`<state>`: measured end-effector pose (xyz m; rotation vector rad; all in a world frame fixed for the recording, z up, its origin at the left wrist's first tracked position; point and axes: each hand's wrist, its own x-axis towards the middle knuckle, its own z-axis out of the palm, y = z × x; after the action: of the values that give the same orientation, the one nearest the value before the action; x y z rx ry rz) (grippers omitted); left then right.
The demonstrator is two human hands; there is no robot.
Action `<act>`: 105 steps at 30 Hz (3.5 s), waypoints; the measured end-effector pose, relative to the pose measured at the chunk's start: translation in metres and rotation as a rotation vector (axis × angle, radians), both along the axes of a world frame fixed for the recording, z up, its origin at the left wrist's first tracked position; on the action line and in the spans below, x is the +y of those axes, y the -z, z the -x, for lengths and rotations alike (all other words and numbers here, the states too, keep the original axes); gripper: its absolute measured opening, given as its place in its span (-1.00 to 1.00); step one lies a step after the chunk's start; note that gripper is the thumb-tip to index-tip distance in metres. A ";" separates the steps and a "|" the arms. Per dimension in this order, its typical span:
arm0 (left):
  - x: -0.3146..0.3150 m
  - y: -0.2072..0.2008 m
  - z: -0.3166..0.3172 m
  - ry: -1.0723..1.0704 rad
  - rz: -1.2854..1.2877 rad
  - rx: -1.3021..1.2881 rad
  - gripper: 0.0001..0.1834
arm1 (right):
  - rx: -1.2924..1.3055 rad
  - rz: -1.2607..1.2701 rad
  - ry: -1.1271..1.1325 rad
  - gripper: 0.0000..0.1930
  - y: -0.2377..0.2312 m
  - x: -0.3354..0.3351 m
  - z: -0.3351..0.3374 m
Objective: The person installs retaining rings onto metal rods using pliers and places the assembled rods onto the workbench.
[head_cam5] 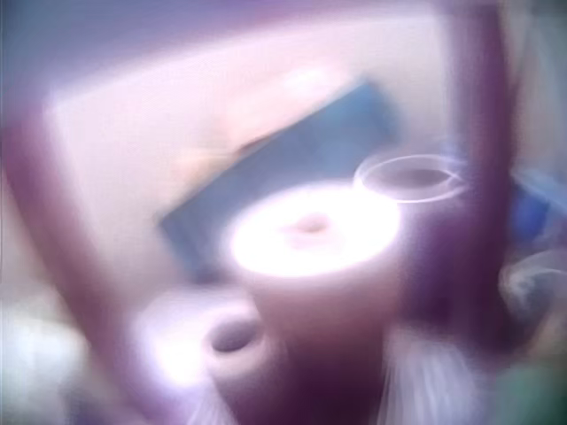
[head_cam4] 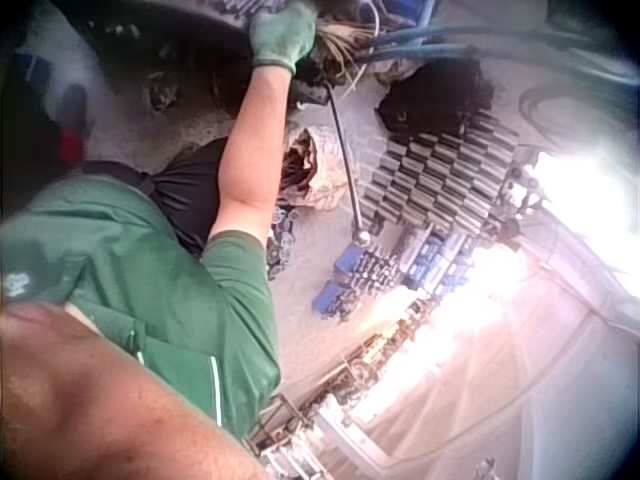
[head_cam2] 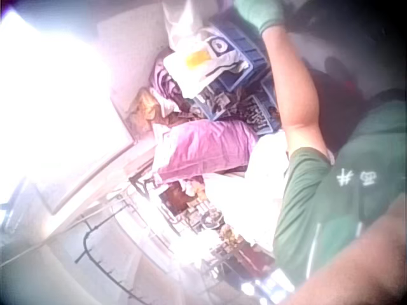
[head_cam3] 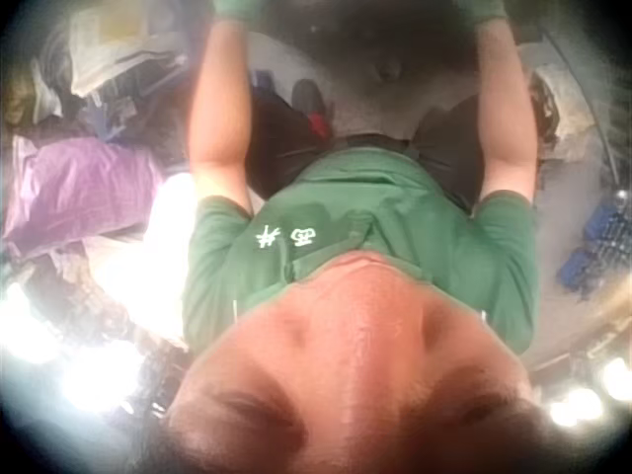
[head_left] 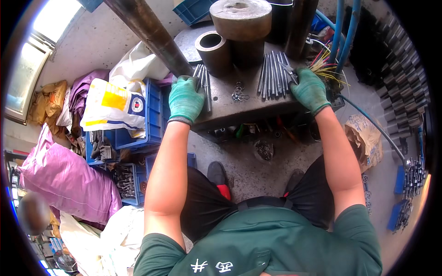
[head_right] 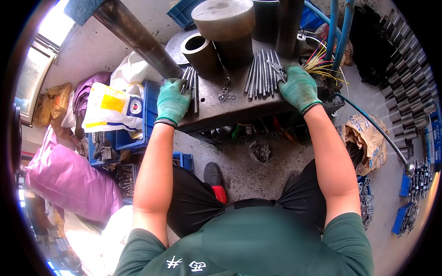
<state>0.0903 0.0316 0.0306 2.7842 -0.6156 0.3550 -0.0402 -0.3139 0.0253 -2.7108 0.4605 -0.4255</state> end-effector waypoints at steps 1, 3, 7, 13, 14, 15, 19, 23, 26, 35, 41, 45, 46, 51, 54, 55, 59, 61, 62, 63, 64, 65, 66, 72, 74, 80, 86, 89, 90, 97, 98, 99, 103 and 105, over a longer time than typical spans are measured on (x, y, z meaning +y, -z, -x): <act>-0.002 -0.001 0.001 -0.004 0.041 -0.031 -0.62 | 0.039 0.017 0.015 -0.57 -0.002 0.001 -0.001; -0.004 -0.002 0.004 0.009 0.114 -0.056 -0.62 | 0.076 0.034 0.030 -0.58 -0.004 0.000 -0.004; -0.013 -0.005 0.014 0.132 0.456 -0.125 -0.67 | -0.044 -0.165 0.070 -0.47 0.003 -0.018 -0.013; -0.034 -0.010 0.049 0.277 0.884 0.412 -0.66 | -0.310 -0.866 -0.059 -0.28 -0.025 -0.014 0.010; -0.037 -0.007 0.054 0.334 0.927 0.465 -0.66 | -0.331 -0.970 -0.082 -0.28 -0.029 -0.003 0.017; -0.041 -0.005 0.060 0.353 0.958 0.514 -0.65 | -0.351 -1.076 -0.106 -0.27 -0.030 0.008 0.023; -0.058 -0.005 0.081 0.308 1.134 0.845 -0.60 | -0.366 -1.205 -0.311 -0.33 -0.012 0.059 0.040; -0.063 -0.001 0.089 0.290 1.274 0.948 -0.55 | -0.239 -1.237 -0.463 -0.55 -0.006 0.106 0.050; -0.056 -0.004 0.086 0.176 1.450 0.980 -0.68 | -0.204 -0.942 -0.508 -0.63 0.002 0.115 0.048; -0.034 -0.012 0.061 -0.070 1.634 0.822 -0.71 | -0.052 0.117 -0.528 -0.65 0.010 0.125 0.024; -0.021 -0.006 0.053 -0.088 1.625 0.922 -0.68 | -0.344 0.150 -0.577 -0.65 0.031 0.113 0.022; -0.024 -0.011 0.061 -0.074 1.519 0.911 -0.66 | -0.496 0.030 -0.555 -0.70 0.041 0.108 0.019; -0.024 -0.011 0.064 -0.052 1.434 0.889 -0.67 | -0.537 -0.069 -0.529 -0.71 0.041 0.108 0.019; -0.034 -0.006 0.080 0.130 1.248 0.924 -0.64 | -0.251 -1.001 -0.391 -0.77 0.019 0.114 0.034; -0.040 0.004 0.087 0.343 1.027 0.861 -0.59 | -0.152 -1.276 -0.379 -0.76 0.007 0.114 0.040; -0.040 -0.017 0.096 0.292 0.922 0.947 -0.57 | -0.151 -1.276 -0.374 -0.76 0.003 0.114 0.042; -0.047 -0.005 0.100 0.381 0.957 0.933 -0.59 | -0.103 -1.551 -0.335 -0.76 -0.002 0.114 0.045; -0.048 -0.012 0.102 0.352 0.850 0.953 -0.62 | -0.102 -1.611 -0.314 -0.76 -0.002 0.115 0.046; -0.048 -0.013 0.103 0.352 0.848 0.956 -0.62 | -0.095 -1.631 -0.304 -0.75 -0.003 0.116 0.045; -0.049 -0.013 0.105 0.342 0.814 0.931 -0.62 | -0.088 -1.651 -0.293 -0.75 -0.004 0.117 0.045; -0.050 -0.014 0.106 0.333 0.781 0.906 -0.63 | -0.089 -1.652 -0.292 -0.75 0.000 0.115 0.044; -0.052 -0.009 0.105 0.333 0.780 0.907 -0.63 | -0.064 -1.698 -0.289 -0.68 0.006 0.111 0.042; -0.053 0.000 0.102 0.360 0.841 0.895 -0.63 | -0.039 -1.744 -0.287 -0.60 0.009 0.109 0.042; -0.041 -0.007 0.085 0.138 1.187 1.147 -0.72 | -0.002 -1.303 -0.411 -0.21 -0.013 0.101 0.052; -0.036 -0.008 0.078 0.090 1.235 1.183 -0.79 | -0.006 -1.205 -0.442 -0.21 -0.013 0.097 0.054; -0.035 -0.015 0.080 -0.043 1.423 1.154 -0.84 | -0.281 -0.045 -0.559 -0.34 -0.020 0.094 0.055; -0.034 -0.011 0.081 -0.016 1.380 1.131 -0.93 | -0.307 -0.005 -0.567 -0.38 -0.022 0.097 0.054; -0.033 -0.009 0.081 0.021 1.361 1.144 -0.82 | -0.300 0.002 -0.570 -0.40 -0.024 0.098 0.054; -0.032 -0.008 0.081 0.020 1.371 1.145 -0.82 | -0.300 0.003 -0.569 -0.40 -0.024 0.098 0.054; -0.033 -0.004 0.080 0.042 1.345 1.133 -0.84 | -0.324 0.024 -0.584 -0.40 -0.022 0.097 0.052; -0.032 -0.005 0.080 0.043 1.345 1.131 -0.84 | -0.320 0.033 -0.583 -0.40 -0.023 0.097 0.053; -0.032 -0.006 0.080 0.059 1.353 1.136 -0.85 | -0.321 0.034 -0.584 -0.40 -0.023 0.097 0.052; -0.029 -0.008 0.082 0.141 1.313 1.143 -0.86 | -0.245 -0.035 -0.567 -0.45 -0.022 0.094 0.052; -0.027 -0.014 0.081 0.141 1.247 1.128 -0.81 | -0.181 -0.109 -0.542 -0.46 -0.022 0.090 0.053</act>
<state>0.0096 0.0048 0.0451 1.3469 -0.1470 -0.6360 -0.0934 -0.2241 0.0474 -2.5205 -0.2900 -0.4646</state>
